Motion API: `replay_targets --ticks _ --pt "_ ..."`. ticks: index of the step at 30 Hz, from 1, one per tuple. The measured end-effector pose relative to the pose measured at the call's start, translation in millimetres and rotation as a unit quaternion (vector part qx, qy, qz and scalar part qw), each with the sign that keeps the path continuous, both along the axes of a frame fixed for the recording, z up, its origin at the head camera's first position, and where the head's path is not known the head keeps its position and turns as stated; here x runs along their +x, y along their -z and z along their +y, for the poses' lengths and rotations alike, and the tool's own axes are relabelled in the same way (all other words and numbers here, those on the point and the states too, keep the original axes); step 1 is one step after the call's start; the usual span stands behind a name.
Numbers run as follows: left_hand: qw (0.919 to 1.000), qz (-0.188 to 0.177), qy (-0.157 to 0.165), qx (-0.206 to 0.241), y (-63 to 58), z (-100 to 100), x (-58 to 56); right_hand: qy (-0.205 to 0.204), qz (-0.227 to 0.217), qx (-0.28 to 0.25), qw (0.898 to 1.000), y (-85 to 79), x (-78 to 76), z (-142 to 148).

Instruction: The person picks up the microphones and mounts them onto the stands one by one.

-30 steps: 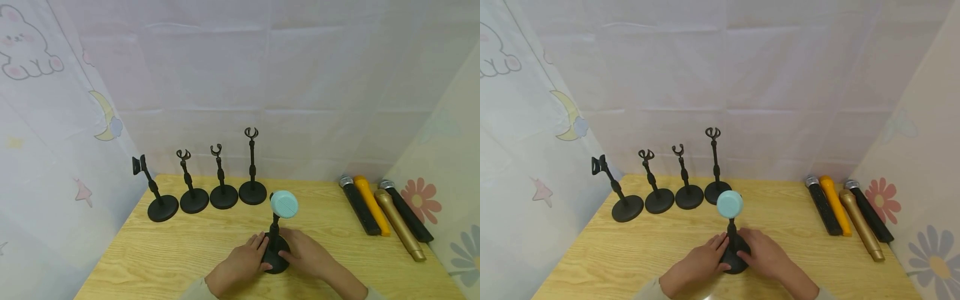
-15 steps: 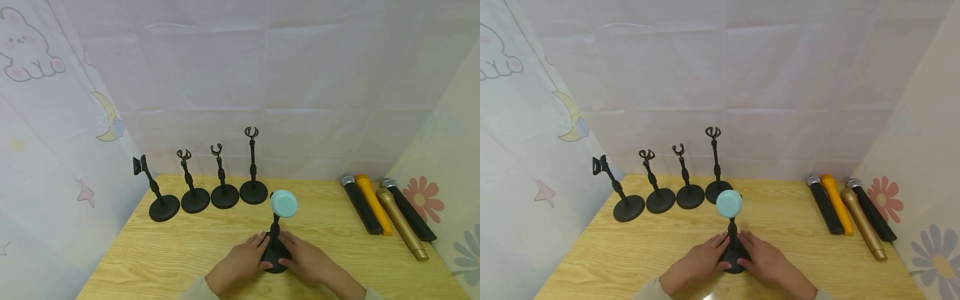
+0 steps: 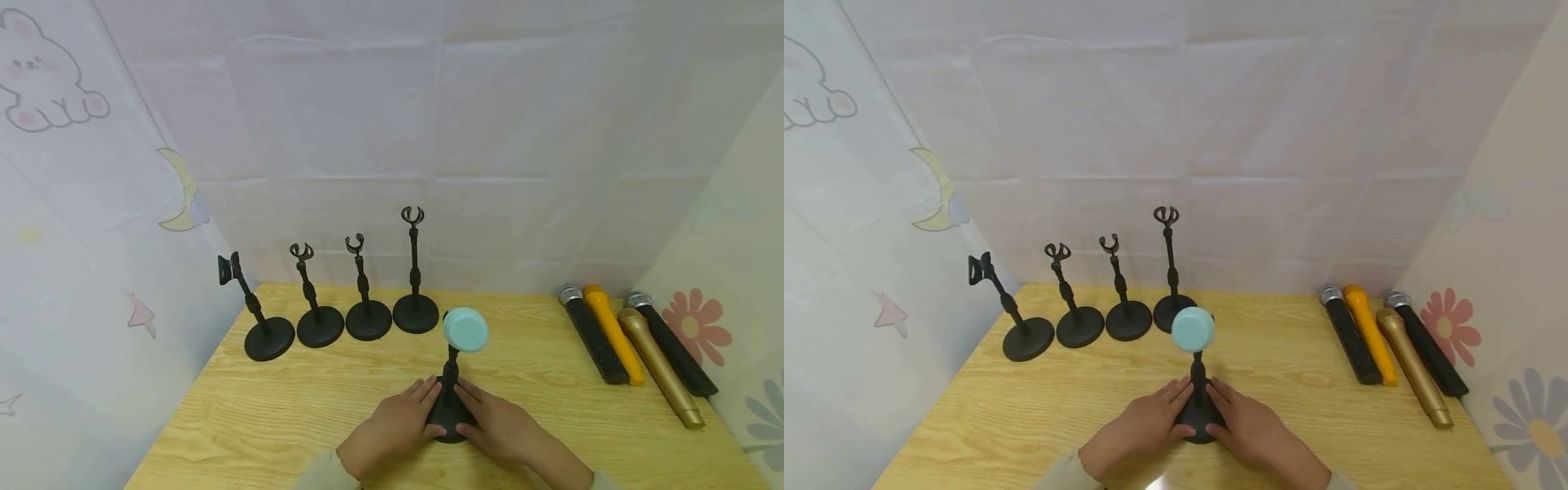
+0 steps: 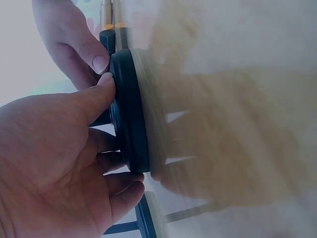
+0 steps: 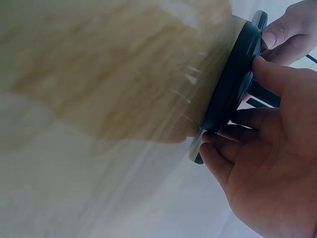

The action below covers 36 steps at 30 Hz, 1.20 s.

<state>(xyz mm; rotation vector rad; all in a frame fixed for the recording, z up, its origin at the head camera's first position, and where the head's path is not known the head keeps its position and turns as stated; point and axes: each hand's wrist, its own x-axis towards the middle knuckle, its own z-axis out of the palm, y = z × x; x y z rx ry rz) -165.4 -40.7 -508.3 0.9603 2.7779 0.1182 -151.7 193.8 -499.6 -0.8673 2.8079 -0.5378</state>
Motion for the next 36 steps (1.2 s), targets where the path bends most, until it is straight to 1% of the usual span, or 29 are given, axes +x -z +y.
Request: replay_targets --ticks 8,17,20,25,30,36 --pt "0.9999 0.009 0.000 -0.006 0.6 3.9 -8.2 0.004 0.004 0.005 1.000 -3.8 -4.4 -1.1" --pt "0.9997 0.023 0.001 -0.007 0.6 7.0 -17.4 0.019 -0.024 0.010 0.999 -9.2 -13.7 -1.6" --pt "0.9997 0.022 0.003 -0.010 -0.3 7.7 -20.9 0.020 -0.028 0.007 0.999 -9.7 -17.3 -1.0" --pt "0.9995 0.025 0.005 -0.017 2.4 9.6 -26.5 0.028 -0.040 0.002 0.999 -5.3 -24.4 0.9" --pt "0.9998 0.015 -0.002 -0.011 0.3 12.1 -30.9 0.035 -0.044 0.003 0.998 -1.8 -32.2 3.3" --pt "0.9998 0.008 -0.002 -0.020 -1.9 15.8 -37.8 0.044 -0.053 0.001 0.998 -1.5 -39.1 4.3"
